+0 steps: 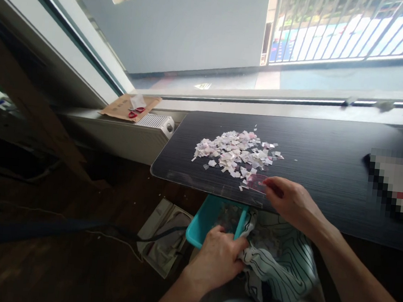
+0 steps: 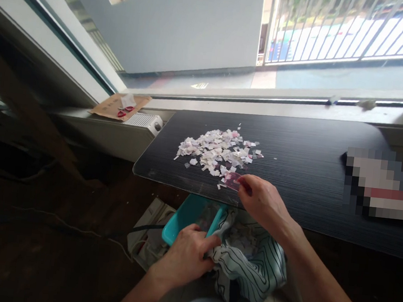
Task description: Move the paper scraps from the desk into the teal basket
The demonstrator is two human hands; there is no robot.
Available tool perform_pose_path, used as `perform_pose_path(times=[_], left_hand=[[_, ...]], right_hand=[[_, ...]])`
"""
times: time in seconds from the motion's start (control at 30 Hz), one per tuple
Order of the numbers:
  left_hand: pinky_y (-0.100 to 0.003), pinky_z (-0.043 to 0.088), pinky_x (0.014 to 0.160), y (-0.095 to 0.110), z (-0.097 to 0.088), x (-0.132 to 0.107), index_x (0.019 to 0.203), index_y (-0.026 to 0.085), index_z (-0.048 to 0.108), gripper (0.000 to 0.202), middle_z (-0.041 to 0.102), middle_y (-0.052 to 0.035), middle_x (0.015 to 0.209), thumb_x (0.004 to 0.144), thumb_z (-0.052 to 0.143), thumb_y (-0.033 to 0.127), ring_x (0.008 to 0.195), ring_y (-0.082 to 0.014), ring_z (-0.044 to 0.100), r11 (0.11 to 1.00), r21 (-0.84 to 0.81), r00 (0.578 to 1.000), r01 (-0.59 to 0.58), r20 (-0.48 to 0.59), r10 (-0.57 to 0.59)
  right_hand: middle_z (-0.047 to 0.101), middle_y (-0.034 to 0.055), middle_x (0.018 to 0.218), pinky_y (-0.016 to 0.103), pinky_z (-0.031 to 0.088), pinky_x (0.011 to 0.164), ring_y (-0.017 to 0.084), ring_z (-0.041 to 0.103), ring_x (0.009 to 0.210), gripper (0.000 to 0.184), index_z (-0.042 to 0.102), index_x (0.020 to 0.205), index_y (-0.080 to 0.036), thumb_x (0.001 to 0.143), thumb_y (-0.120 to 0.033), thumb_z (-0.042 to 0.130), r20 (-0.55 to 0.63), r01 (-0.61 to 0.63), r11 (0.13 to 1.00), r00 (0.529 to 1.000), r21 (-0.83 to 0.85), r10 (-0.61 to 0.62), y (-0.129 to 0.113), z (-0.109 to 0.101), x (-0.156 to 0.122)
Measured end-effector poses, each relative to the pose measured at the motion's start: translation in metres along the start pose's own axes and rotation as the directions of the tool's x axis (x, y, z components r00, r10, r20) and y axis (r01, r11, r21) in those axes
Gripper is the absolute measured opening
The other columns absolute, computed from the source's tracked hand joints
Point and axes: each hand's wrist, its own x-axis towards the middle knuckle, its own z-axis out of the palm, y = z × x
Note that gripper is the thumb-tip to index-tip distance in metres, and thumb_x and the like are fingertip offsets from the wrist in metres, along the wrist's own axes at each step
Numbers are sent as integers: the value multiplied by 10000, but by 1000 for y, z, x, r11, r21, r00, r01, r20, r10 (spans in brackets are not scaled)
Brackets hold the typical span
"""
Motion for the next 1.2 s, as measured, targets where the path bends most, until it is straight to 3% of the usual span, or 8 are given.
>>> perform_pose_path(times=[0.27, 0.47, 0.8, 0.9, 1.0, 1.1, 1.2], left_hand=[[-320, 387, 783, -2, -3, 0, 895, 225, 619, 147, 667, -12, 724, 756, 594, 269, 727, -197, 622, 1000, -3, 1000, 0, 20, 0], [-317, 387, 783, -2, -3, 0, 884, 226, 615, 138, 666, -6, 723, 754, 595, 267, 731, -198, 623, 1000, 5, 1000, 7, 22, -7], [-320, 387, 793, 0, -4, 2, 917, 226, 617, 167, 670, -1, 756, 755, 597, 263, 760, -200, 621, 1000, -4, 999, 18, 36, -18], [-323, 389, 800, -1, -4, 4, 923, 226, 618, 172, 672, -3, 753, 758, 604, 273, 754, -197, 622, 1000, -5, 999, 18, 37, -17], [-324, 392, 801, -1, -5, 4, 921, 225, 618, 174, 671, -5, 741, 758, 612, 286, 746, -198, 622, 1000, 4, 999, 17, 41, -18], [-319, 393, 795, -2, -4, 4, 901, 220, 619, 152, 669, -7, 740, 762, 605, 279, 750, -199, 624, 1000, 9, 999, 16, 36, -16], [-315, 389, 795, -2, -4, 4, 894, 220, 618, 131, 670, -8, 750, 772, 591, 261, 757, -195, 625, 1000, 9, 1000, 7, 25, -7]], right_hand=[[677, 12, 731, 246, 410, 585, 152, 594, 643, 219, 670, 885, -210, 783, -283, 491, 24, -78, 992, 997, 98, 76, 0, 3, -5], [664, 2, 691, 252, 399, 576, 153, 590, 626, 219, 671, 858, -217, 779, -303, 486, 26, -142, 990, 990, 24, 141, -1, 0, -5], [677, 18, 701, 250, 396, 551, 156, 591, 609, 223, 678, 849, -213, 787, -285, 476, 22, -74, 997, 997, -1, 74, 0, -5, -5], [676, 23, 694, 246, 405, 554, 152, 586, 601, 226, 684, 861, -207, 783, -278, 484, -5, -21, 999, 1000, 41, 21, -3, -1, -2], [674, 20, 680, 238, 407, 542, 147, 582, 586, 235, 687, 874, -202, 785, -270, 480, 41, 16, 994, 999, 108, -21, -8, 7, 3], [676, 12, 684, 241, 413, 551, 150, 595, 600, 227, 685, 866, -206, 783, -273, 485, 76, -42, 994, 997, 100, 35, -3, 6, 1], [681, 8, 705, 253, 426, 574, 158, 609, 625, 211, 678, 864, -214, 778, -288, 500, 33, -128, 991, 991, 35, 127, 9, -3, -6]])
